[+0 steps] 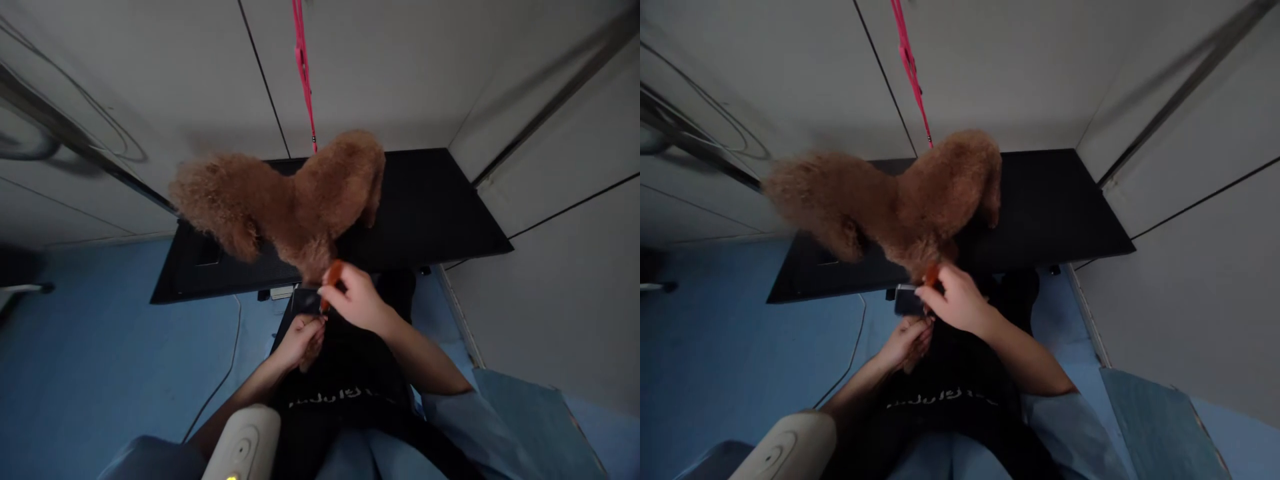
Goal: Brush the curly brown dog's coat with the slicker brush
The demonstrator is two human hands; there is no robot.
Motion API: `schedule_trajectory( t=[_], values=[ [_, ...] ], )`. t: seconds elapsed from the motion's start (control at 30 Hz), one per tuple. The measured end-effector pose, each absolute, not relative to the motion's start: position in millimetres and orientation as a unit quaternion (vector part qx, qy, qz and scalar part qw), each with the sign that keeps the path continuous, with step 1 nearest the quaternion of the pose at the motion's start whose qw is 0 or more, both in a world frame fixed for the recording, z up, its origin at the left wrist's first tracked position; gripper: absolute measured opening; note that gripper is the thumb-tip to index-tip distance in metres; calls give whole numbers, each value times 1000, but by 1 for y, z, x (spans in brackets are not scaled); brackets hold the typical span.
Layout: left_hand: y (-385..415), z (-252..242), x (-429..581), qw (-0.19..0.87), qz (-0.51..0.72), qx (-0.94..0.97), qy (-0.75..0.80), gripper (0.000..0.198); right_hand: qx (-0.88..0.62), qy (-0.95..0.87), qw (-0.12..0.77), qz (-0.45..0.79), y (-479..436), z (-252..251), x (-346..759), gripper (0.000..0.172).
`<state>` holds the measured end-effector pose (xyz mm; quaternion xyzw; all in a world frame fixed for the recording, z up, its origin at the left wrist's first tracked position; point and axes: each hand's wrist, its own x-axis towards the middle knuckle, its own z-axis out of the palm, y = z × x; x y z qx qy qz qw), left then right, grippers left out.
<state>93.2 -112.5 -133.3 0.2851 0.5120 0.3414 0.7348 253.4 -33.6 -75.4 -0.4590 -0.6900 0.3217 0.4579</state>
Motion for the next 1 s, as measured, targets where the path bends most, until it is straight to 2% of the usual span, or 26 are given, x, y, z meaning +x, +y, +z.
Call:
schedule_trajectory(
  t=[0.07,0.17,0.33,0.43,0.47,0.57,0.63,0.73,0.77,0.87,0.9,1.0],
  values=[
    [-114,-130,83,743,326,297,504,37,-479,-658,475,335,-34,-79,250,16],
    [-112,-127,62,780,314,262,474,37,-539,-565,563,269,-36,-84,244,16],
    [-108,-131,22,866,283,205,357,27,-466,-583,530,402,-42,-99,226,18],
    [-107,-137,3,894,294,172,292,19,-534,-474,628,311,-43,-110,216,18],
    [-107,-139,-2,900,293,166,278,18,-523,-478,636,305,-43,-113,212,16],
    [-109,-149,-12,918,261,169,246,17,-443,-563,565,410,-41,-115,202,14],
    [-114,-158,-13,926,237,181,231,22,-470,-541,554,423,-36,-111,197,16],
    [-123,-171,-7,898,258,232,272,35,-546,-475,616,312,-34,-101,192,17],
    [-125,-174,-3,879,273,252,299,37,-537,-506,599,311,-37,-98,190,16],
    [-128,-178,10,792,305,330,413,34,-475,-644,445,402,-48,-88,184,12],
    [-128,-178,14,753,321,355,451,33,-481,-655,420,404,-50,-85,182,12],
    [-126,-178,22,643,387,396,529,32,-565,-601,491,280,-51,-77,180,15]
  ],
)
